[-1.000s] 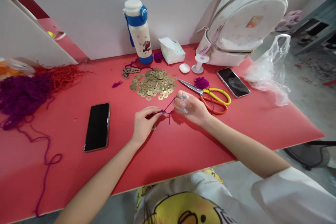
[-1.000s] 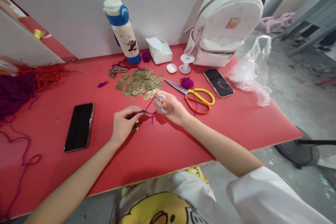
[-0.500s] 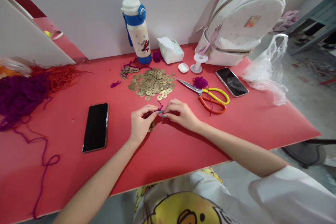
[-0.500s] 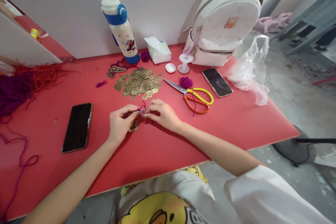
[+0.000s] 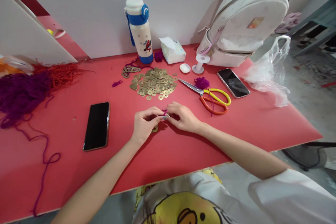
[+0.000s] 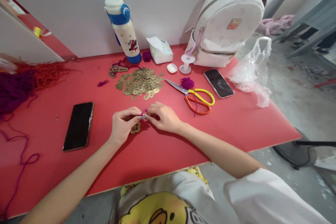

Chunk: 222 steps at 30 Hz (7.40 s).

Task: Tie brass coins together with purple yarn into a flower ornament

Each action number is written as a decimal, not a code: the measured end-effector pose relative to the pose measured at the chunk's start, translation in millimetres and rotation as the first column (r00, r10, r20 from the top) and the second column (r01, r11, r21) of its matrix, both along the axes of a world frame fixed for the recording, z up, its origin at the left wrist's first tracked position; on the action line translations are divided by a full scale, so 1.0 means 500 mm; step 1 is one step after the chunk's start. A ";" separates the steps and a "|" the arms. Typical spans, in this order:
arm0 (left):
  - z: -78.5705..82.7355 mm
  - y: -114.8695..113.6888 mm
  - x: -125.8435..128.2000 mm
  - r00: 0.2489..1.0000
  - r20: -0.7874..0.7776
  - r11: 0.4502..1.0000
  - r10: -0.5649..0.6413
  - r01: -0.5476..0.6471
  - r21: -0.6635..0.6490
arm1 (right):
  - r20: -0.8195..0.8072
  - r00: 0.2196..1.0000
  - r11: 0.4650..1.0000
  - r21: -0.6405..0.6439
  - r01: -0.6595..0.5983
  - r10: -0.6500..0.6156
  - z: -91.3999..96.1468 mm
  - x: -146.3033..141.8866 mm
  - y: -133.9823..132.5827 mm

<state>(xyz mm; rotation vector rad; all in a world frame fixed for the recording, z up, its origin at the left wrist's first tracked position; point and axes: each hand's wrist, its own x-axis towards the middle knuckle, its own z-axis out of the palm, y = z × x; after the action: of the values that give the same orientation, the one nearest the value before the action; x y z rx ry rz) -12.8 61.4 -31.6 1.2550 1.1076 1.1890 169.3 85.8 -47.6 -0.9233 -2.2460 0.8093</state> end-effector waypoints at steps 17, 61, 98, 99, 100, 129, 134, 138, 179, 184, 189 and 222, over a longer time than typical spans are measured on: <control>-0.016 0.002 0.003 0.995 -0.073 0.983 0.069 -0.080 -0.164 | -0.121 0.982 0.988 -0.079 0.136 -0.145 0.004 0.000 0.000; -0.007 0.004 -0.002 0.990 -0.060 0.965 0.130 -0.140 -0.222 | -0.344 0.921 0.981 -0.127 0.148 -0.183 0.006 0.010 0.002; -0.002 0.013 -0.012 0.976 -0.137 0.985 0.168 -0.170 -0.004 | -0.118 0.985 0.991 -0.045 0.123 -0.128 -0.010 -0.017 -0.019; -0.001 0.013 -0.010 0.976 -0.140 0.986 0.166 -0.165 0.015 | -0.150 0.983 0.993 -0.070 0.099 -0.109 -0.012 -0.019 -0.019; -0.001 0.012 -0.009 0.975 -0.145 0.986 0.166 -0.162 0.035 | -0.177 0.980 0.992 -0.096 0.079 -0.095 -0.013 -0.021 -0.019; -0.008 0.015 -0.013 0.992 -0.037 0.992 0.121 -0.120 0.038 | -0.149 0.988 0.997 0.059 0.044 -0.035 0.000 -0.007 -0.012; -0.001 0.015 -0.015 0.991 -0.123 0.998 0.053 -0.049 0.041 | -0.088 0.994 0.997 0.055 0.061 -0.056 -0.002 -0.005 -0.011; -0.001 0.012 -0.016 0.976 -0.215 0.997 -0.041 0.053 0.052 | -0.090 0.988 0.992 0.030 0.125 -0.122 0.001 -0.002 -0.010; -0.015 0.017 -0.005 0.971 -0.140 0.980 0.193 -0.198 -0.026 | -0.210 0.971 0.990 -0.100 0.096 -0.115 -0.019 -0.028 -0.017; -0.013 0.007 -0.003 0.932 -0.289 0.974 0.219 -0.190 0.125 | -0.176 0.983 0.998 0.024 0.063 -0.058 -0.009 -0.027 -0.025; -0.021 0.001 -0.004 0.892 -0.424 0.980 0.158 -0.091 0.175 | -0.162 0.986 0.994 0.097 0.040 -0.024 -0.003 -0.024 -0.024; -0.014 0.012 -0.005 0.931 -0.355 0.988 0.088 -0.037 0.148 | -0.262 0.946 0.979 0.009 0.203 -0.193 0.006 0.014 0.016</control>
<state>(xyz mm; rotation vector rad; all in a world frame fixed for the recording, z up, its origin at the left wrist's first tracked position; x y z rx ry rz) -15.1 67.3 -38.8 1.6017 1.3582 1.1243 176.2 93.8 -44.5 -0.9493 -1.9020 0.7482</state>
